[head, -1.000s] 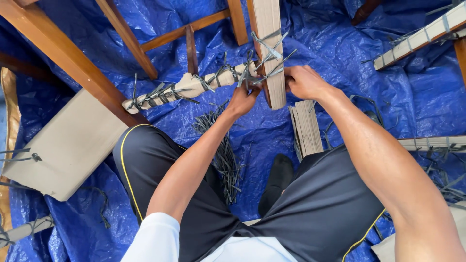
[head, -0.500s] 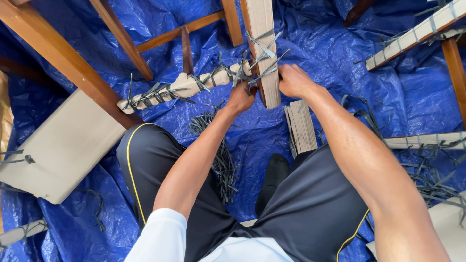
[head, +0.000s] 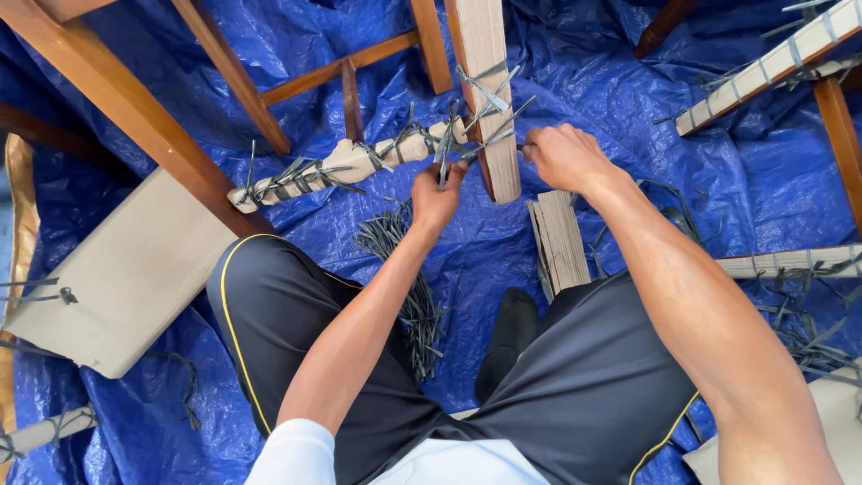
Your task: Weaving and tying black strips around a wooden furniture frame.
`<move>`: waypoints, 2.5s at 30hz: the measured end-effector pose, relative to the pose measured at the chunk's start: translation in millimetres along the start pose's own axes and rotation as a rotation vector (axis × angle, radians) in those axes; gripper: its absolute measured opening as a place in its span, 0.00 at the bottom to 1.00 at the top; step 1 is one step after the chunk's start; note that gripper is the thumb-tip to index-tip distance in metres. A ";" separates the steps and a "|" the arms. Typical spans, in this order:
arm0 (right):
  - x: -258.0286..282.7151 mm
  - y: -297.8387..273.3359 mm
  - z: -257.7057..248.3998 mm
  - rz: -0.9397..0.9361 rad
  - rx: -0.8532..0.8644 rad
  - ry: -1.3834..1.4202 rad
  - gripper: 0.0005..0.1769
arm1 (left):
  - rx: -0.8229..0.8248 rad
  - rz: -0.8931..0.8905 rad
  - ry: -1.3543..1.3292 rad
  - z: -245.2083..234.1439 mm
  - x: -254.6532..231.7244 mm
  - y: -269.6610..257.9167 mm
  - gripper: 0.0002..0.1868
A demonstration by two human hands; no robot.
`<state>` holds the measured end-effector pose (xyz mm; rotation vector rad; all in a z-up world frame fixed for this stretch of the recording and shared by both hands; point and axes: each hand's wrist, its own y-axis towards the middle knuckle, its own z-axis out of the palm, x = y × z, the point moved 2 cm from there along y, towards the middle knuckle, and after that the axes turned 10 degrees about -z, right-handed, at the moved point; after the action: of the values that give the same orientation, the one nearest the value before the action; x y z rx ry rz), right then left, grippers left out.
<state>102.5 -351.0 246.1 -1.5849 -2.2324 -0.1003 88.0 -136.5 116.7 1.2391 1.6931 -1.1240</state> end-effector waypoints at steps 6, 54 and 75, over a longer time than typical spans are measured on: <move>21.7 -33.3 -20.2 -0.069 -0.043 -0.039 0.14 | 0.052 -0.345 -0.550 12.4 16.0 -54.5 0.16; 60.3 -33.6 5.3 -0.381 -0.376 0.311 0.07 | 0.252 0.626 0.156 -56.5 -118.7 -98.4 0.07; 57.2 -37.6 7.7 -0.461 -0.320 0.384 0.05 | 0.053 0.399 0.210 -53.6 -106.3 -71.4 0.12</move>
<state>49.9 -311.2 265.9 -1.0355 -2.2906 -0.8503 42.8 -129.9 247.8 1.6881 1.4774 -0.8239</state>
